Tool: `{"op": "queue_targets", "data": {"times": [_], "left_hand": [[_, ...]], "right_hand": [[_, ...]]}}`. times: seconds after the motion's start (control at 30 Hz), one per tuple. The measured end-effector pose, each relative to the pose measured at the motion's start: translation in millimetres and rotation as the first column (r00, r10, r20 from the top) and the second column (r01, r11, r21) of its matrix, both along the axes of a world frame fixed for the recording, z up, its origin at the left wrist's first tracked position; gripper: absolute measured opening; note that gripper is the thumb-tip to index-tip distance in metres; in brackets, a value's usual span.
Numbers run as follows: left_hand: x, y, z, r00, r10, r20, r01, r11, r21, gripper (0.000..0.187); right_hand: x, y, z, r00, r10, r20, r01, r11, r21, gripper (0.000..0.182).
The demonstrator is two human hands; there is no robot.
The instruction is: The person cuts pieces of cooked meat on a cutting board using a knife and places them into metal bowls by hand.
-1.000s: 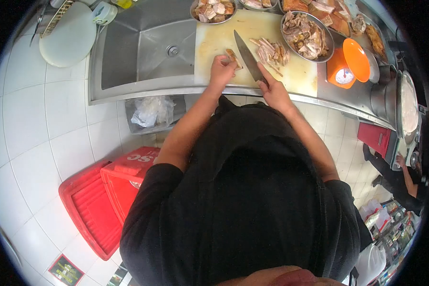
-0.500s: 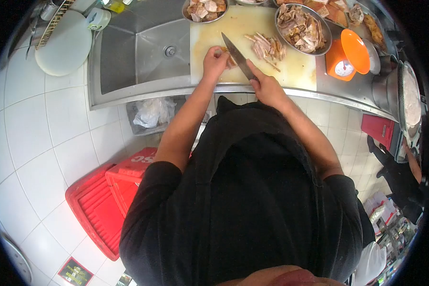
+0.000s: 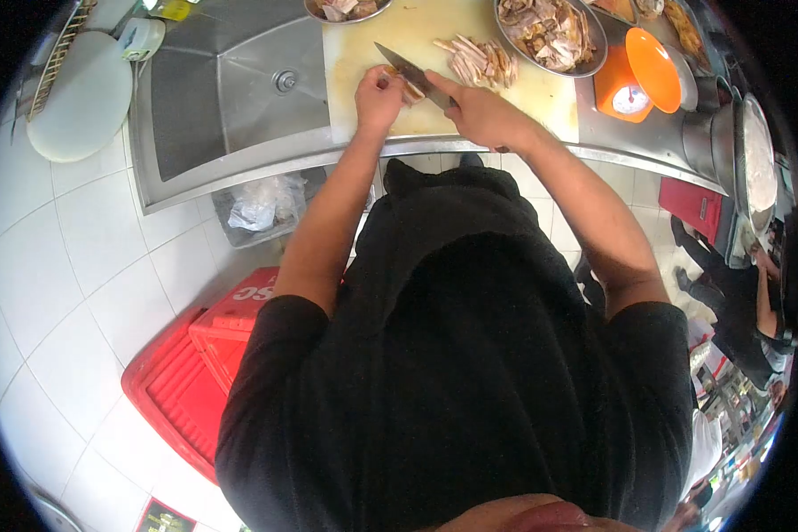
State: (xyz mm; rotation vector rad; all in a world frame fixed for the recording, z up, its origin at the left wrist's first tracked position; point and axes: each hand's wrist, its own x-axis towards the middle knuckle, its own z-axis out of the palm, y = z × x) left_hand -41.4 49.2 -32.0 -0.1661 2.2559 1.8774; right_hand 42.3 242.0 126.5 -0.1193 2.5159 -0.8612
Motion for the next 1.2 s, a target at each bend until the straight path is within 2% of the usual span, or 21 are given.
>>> {"op": "queue_targets", "data": {"times": [0.07, 0.1, 0.2, 0.3, 0.4, 0.5, 0.6, 0.63, 0.73, 0.77, 0.83, 0.87, 0.97, 1.03, 1.07, 1.13, 1.2], "left_hand": [[-2.0, -0.1, -12.5, 1.000, 0.009, -0.013, -0.009, 1.000, -0.015, 0.031], [-2.3, 1.3, -11.8, 1.000, 0.023, 0.002, -0.022, 1.000, -0.007, 0.031], [-1.5, 1.8, -9.3, 0.999, 0.027, 0.027, -0.027, 1.000, -0.004, 0.032], [-3.4, 1.4, -11.3, 0.999, 0.027, 0.017, -0.027, 0.999, -0.040, 0.033], [-2.7, 3.3, -14.5, 0.999, 0.035, -0.024, -0.037, 0.991, -0.126, 0.033], [-2.3, 2.4, -11.0, 0.997, 0.038, -0.063, -0.046, 0.990, -0.135, 0.032], [-5.2, 3.0, -16.7, 0.999, 0.024, -0.048, -0.029, 0.994, -0.104, 0.033], [-1.2, 1.4, -12.2, 0.999, 0.024, -0.028, -0.027, 0.994, -0.105, 0.034], [5.6, -3.7, 15.1, 0.996, -0.029, 0.079, 0.033, 0.999, -0.042, 0.036], [7.9, -7.6, 17.3, 0.995, -0.034, 0.090, 0.036, 0.999, -0.023, 0.036], [8.0, -18.2, 11.9, 0.994, -0.033, 0.107, 0.031, 0.999, 0.019, 0.038], [13.8, -26.8, 7.2, 0.999, -0.016, 0.043, 0.018, 0.999, -0.039, 0.038], [23.1, -46.9, 4.6, 0.986, 0.006, -0.166, -0.044, 0.972, -0.230, 0.039], [30.0, -55.9, 17.7, 0.953, -0.037, -0.302, -0.087, 0.917, -0.390, 0.041], [29.8, -56.9, 24.1, 0.895, -0.109, -0.433, -0.097, 0.899, -0.427, 0.041], [29.3, -52.8, 37.2, 0.717, -0.260, -0.647, -0.134, 0.859, -0.494, 0.042], [26.8, -38.2, 50.7, 0.684, -0.329, -0.651, -0.079, 0.854, -0.515, 0.037]], "right_hand": [[-5.3, -0.4, 3.8, 1.000, 0.013, 0.028, -0.013, 1.000, -0.004, 0.069], [-7.2, -2.2, -6.7, 0.996, 0.043, -0.075, -0.042, 0.999, 0.020, 0.071], [-11.5, -0.9, -17.7, 0.996, 0.045, -0.083, -0.044, 0.999, 0.010, 0.071], [-14.5, 1.0, 1.5, 0.995, -0.003, 0.100, 0.005, 1.000, -0.020, 0.071], [-16.7, 3.6, -25.3, 0.994, -0.040, 0.099, 0.048, 0.995, -0.083, 0.072], [-4.0, -7.3, -78.1, 0.984, -0.100, -0.144, 0.087, 0.992, -0.093, 0.075], [10.4, -30.2, -78.4, 0.983, -0.118, -0.144, 0.128, 0.990, 0.065, 0.080], [10.8, -32.5, -92.5, 0.960, -0.120, -0.253, 0.120, 0.993, -0.015, 0.079], [-4.8, -14.5, -113.4, 0.925, -0.176, -0.338, 0.127, 0.979, -0.162, 0.073], [-7.1, -8.4, -30.4, 0.925, -0.271, 0.265, 0.333, 0.915, -0.228, 0.068], [-0.7, 5.2, -19.9, 0.916, -0.336, 0.221, 0.389, 0.878, -0.279, 0.066], [7.4, 14.3, -19.0, 0.907, -0.364, 0.213, 0.415, 0.858, -0.303, 0.065], [25.9, 32.2, -28.8, 0.892, -0.452, 0.036, 0.438, 0.840, -0.320, 0.064], [34.4, 36.5, -29.6, 0.901, -0.432, 0.050, 0.429, 0.864, -0.263, 0.064], [36.4, 35.9, -29.0, 0.904, -0.425, 0.053, 0.425, 0.875, -0.232, 0.064], [38.0, 31.5, -40.9, 0.924, -0.358, -0.136, 0.338, 0.929, -0.148, 0.066], [42.2, 27.2, -73.1, 0.865, -0.286, -0.412, 0.227, 0.956, -0.186, 0.066]]}}
